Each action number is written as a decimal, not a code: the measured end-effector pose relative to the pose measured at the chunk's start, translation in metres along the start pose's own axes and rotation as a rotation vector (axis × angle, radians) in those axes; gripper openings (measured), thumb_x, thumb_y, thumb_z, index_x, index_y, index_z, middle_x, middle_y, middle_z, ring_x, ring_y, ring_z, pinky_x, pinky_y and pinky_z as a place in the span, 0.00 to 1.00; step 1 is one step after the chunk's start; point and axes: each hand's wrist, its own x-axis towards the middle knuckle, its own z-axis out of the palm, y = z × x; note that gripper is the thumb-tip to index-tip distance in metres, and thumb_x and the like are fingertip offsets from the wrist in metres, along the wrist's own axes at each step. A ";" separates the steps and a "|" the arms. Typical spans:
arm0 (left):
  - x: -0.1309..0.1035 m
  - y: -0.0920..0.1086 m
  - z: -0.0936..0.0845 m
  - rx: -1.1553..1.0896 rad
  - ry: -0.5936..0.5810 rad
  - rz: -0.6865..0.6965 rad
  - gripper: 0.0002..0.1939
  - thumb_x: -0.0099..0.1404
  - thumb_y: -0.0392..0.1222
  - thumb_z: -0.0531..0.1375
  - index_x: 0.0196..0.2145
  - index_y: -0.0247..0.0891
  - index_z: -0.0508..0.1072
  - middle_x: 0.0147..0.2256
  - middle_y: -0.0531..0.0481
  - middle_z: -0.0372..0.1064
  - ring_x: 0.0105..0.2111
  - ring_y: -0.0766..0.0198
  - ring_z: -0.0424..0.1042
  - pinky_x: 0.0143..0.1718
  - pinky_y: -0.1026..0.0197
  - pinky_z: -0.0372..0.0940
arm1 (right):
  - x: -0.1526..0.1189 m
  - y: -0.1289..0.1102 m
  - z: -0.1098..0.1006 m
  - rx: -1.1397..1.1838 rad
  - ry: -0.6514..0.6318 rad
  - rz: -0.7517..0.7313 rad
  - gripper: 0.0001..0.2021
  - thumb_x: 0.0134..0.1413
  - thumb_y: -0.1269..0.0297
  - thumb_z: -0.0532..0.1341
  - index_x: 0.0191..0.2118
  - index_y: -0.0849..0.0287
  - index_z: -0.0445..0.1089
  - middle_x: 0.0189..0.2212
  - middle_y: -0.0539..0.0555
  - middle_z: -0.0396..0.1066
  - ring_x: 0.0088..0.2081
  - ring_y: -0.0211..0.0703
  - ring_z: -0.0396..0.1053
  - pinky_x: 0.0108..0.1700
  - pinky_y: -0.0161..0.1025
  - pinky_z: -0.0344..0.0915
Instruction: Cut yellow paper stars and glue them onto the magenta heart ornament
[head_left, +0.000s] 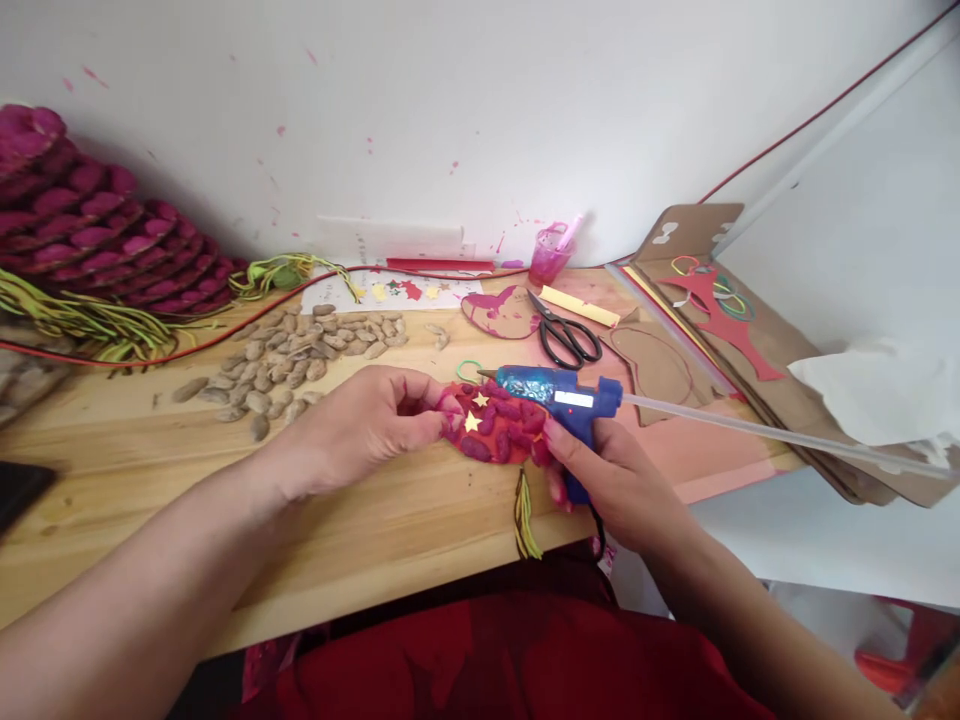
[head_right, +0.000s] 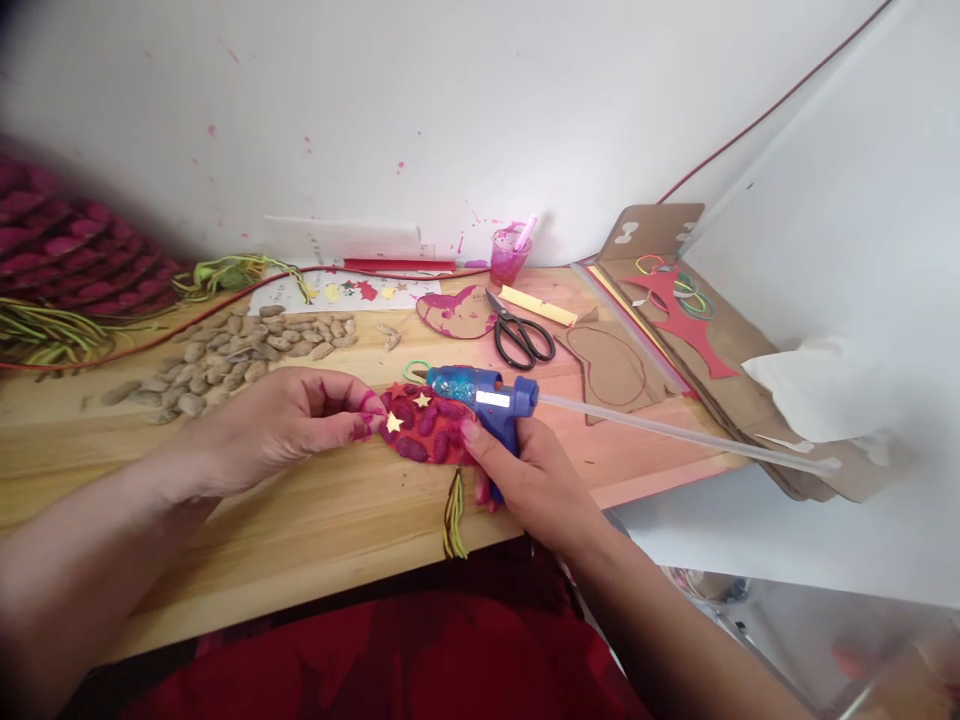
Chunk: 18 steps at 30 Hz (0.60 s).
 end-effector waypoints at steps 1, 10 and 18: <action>0.001 -0.002 -0.004 -0.021 -0.014 -0.023 0.09 0.58 0.46 0.65 0.31 0.38 0.77 0.28 0.54 0.71 0.26 0.70 0.65 0.28 0.67 0.59 | -0.002 0.000 -0.005 -0.073 0.011 -0.005 0.21 0.60 0.45 0.58 0.28 0.59 0.65 0.18 0.48 0.66 0.19 0.34 0.62 0.22 0.32 0.59; 0.008 -0.007 -0.022 0.050 0.061 -0.081 0.07 0.55 0.45 0.66 0.30 0.39 0.78 0.24 0.53 0.69 0.24 0.69 0.62 0.25 0.67 0.57 | -0.018 -0.006 -0.023 -0.466 -0.020 -0.232 0.12 0.64 0.52 0.57 0.39 0.53 0.73 0.18 0.47 0.63 0.27 0.42 0.67 0.32 0.38 0.65; 0.011 -0.007 -0.021 0.018 0.042 -0.089 0.07 0.53 0.44 0.66 0.29 0.39 0.78 0.25 0.52 0.71 0.23 0.69 0.65 0.25 0.67 0.61 | -0.026 -0.013 -0.013 -0.562 -0.099 -0.251 0.12 0.66 0.57 0.55 0.48 0.51 0.72 0.38 0.50 0.73 0.38 0.43 0.69 0.40 0.38 0.64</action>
